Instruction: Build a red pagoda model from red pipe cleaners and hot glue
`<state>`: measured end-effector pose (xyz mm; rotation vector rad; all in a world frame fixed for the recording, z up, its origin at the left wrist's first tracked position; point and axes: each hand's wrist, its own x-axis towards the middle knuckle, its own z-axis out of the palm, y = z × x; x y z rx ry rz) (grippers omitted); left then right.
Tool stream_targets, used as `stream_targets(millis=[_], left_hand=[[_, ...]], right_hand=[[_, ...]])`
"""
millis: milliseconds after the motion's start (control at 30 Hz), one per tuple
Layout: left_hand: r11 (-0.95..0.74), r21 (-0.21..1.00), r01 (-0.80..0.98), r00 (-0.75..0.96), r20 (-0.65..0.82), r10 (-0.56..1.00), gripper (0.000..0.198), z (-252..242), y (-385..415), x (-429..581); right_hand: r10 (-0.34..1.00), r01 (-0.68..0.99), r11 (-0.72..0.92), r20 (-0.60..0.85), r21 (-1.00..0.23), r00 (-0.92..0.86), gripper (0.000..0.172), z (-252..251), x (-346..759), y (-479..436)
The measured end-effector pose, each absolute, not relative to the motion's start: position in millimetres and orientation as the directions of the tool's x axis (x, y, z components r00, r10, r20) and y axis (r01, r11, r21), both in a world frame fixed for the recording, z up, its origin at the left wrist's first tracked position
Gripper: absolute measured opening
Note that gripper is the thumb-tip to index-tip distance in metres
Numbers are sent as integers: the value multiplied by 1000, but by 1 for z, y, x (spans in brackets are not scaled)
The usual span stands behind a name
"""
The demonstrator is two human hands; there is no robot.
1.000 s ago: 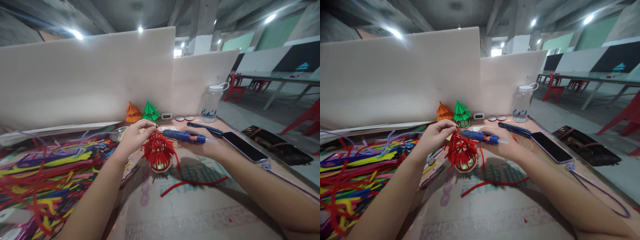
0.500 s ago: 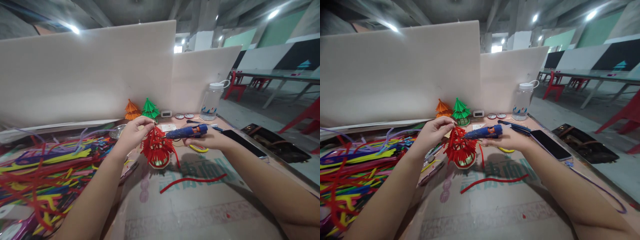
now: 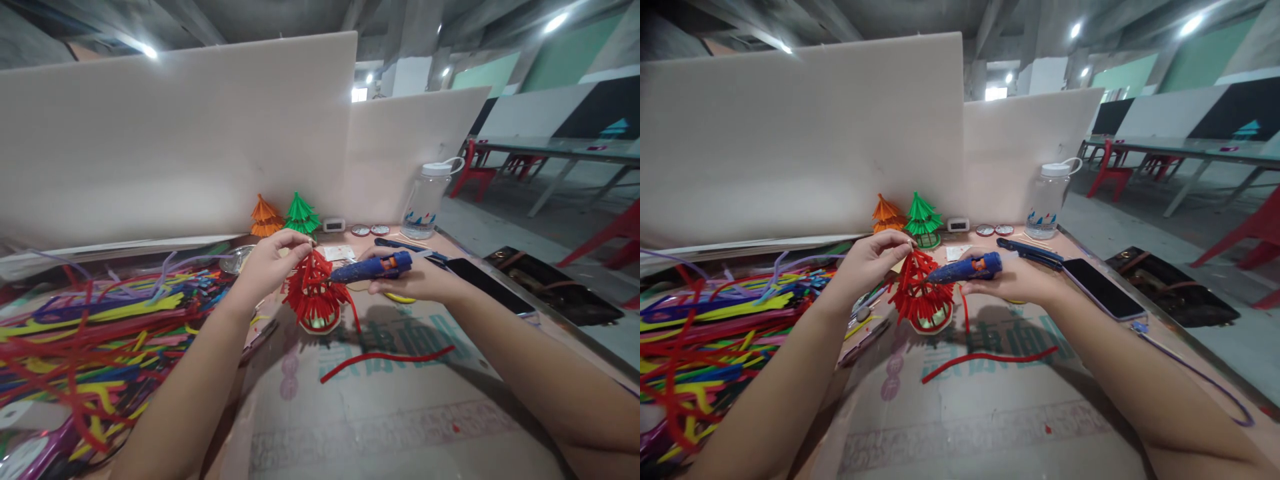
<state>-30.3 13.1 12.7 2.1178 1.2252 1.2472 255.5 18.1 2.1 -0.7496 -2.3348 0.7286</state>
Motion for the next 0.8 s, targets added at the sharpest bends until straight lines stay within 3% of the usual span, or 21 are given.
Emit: stream_targets(millis=[400, 800], left_hand=[[-570, 668, 478, 240, 524, 817, 24, 9, 17, -32], [-540, 678, 498, 233, 495, 837, 26, 12, 13, -31]], right_hand=[[701, 361, 646, 336, -672, -628, 46, 1, 254, 19], [671, 340, 669, 341, -661, -659, 33, 9, 250, 12]])
